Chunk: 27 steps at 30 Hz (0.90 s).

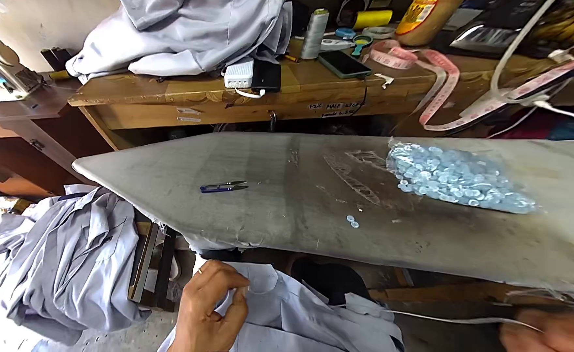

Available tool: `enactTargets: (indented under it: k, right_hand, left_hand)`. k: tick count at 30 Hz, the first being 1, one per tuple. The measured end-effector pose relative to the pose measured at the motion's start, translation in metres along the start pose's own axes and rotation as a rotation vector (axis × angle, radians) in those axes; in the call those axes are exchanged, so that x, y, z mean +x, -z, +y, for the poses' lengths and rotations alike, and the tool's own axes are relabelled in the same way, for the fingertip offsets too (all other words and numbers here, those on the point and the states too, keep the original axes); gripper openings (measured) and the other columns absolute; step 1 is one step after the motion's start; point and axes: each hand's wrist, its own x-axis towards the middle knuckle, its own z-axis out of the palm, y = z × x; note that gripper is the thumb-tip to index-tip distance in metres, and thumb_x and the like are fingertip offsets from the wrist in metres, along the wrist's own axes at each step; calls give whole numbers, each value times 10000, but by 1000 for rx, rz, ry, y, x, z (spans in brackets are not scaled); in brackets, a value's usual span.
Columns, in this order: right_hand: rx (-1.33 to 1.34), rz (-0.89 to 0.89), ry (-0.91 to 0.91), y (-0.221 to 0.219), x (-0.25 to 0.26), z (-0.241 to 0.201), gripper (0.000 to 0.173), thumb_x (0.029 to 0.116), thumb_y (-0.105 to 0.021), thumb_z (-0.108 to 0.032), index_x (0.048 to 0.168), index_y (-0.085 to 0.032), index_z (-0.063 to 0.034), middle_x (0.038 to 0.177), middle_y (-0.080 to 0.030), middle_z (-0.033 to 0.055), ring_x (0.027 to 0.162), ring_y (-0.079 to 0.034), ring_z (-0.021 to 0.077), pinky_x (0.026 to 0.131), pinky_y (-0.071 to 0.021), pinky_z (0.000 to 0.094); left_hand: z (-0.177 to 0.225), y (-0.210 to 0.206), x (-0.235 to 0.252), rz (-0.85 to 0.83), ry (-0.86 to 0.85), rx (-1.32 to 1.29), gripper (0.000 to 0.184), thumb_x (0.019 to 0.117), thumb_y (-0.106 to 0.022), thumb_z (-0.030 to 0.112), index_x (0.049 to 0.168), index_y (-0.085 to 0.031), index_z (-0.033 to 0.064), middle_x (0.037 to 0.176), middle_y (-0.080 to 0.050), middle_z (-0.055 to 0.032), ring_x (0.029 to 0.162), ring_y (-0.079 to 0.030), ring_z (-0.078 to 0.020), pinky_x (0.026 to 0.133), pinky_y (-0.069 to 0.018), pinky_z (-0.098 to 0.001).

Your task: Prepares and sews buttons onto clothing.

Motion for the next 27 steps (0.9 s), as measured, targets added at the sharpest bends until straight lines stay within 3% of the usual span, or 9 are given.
enactTargets:
  k: [2,3,5,8,11,14,19,24,27]
  right_hand:
    - [-135,-124,-51,-18,-2,7,220,1036,-601,-154,1229,-626,-256,987,-749,-43,785,-719,96,643,-602,248]
    - [-187,-228,-72,-37,-5,13,201,1044,-588,-177,1202,-675,-266,1001,-745,-60,803,-717,87,673,-610,254]
    - [-272,-446,-121,-74,-12,32,194,1059,-568,-214,1154,-737,-217,1029,-729,-48,875,-709,80,768,-620,265]
    - [-309,-605,-181,-113,-26,68,220,1005,-652,-235,1159,-712,-90,1001,-698,15,878,-685,79,776,-610,264]
    - [-214,-596,-267,-132,-34,90,174,971,-708,-219,1024,-703,-53,879,-683,7,772,-653,47,688,-573,208]
    - [-118,-562,-342,-139,-36,95,101,963,-699,-130,952,-704,-30,799,-680,-5,692,-627,14,624,-539,170]
    - [-71,-545,-393,-140,-34,95,61,949,-684,-98,924,-700,-44,762,-668,-36,662,-605,-15,599,-515,144]
    - [-103,-557,-385,-139,-36,96,42,927,-690,-84,908,-694,-47,759,-666,-31,667,-610,-10,610,-522,150]
    - [-142,-577,-367,-137,-35,98,51,926,-668,-100,899,-693,-64,751,-650,-40,658,-592,-15,583,-496,143]
  left_hand:
    - [1,-5,0,-54,-55,-16,104,935,-652,128,971,-749,117,964,-705,5,963,-655,-85,819,-559,-230]
    - [2,-8,0,-73,-66,-33,104,935,-658,125,976,-753,115,974,-700,1,983,-650,-93,841,-554,-238]
    - [5,-11,-1,-98,-69,-61,97,932,-669,119,975,-755,106,974,-692,-4,998,-641,-95,869,-544,-236]
    - [8,-14,-1,-121,-79,-62,90,921,-672,107,968,-749,101,969,-691,-5,993,-632,-95,877,-529,-232]
    - [8,-11,-3,-125,-69,-53,81,929,-679,121,968,-749,109,969,-692,0,988,-634,-92,872,-529,-238]
    - [5,-8,-5,-150,1,-211,93,932,-678,76,998,-743,61,994,-713,-34,980,-671,-103,862,-574,-249]
    - [2,-6,-8,-215,127,-428,155,916,-648,-4,1053,-720,-3,1054,-708,-86,991,-682,-129,875,-590,-271]
    - [0,-6,-9,-233,179,-471,142,951,-703,99,1053,-725,3,1036,-715,-70,969,-681,-110,858,-587,-258]
    - [-1,-7,-9,-183,226,-460,116,976,-670,97,1011,-725,1,953,-716,-47,874,-670,-74,790,-572,-224]
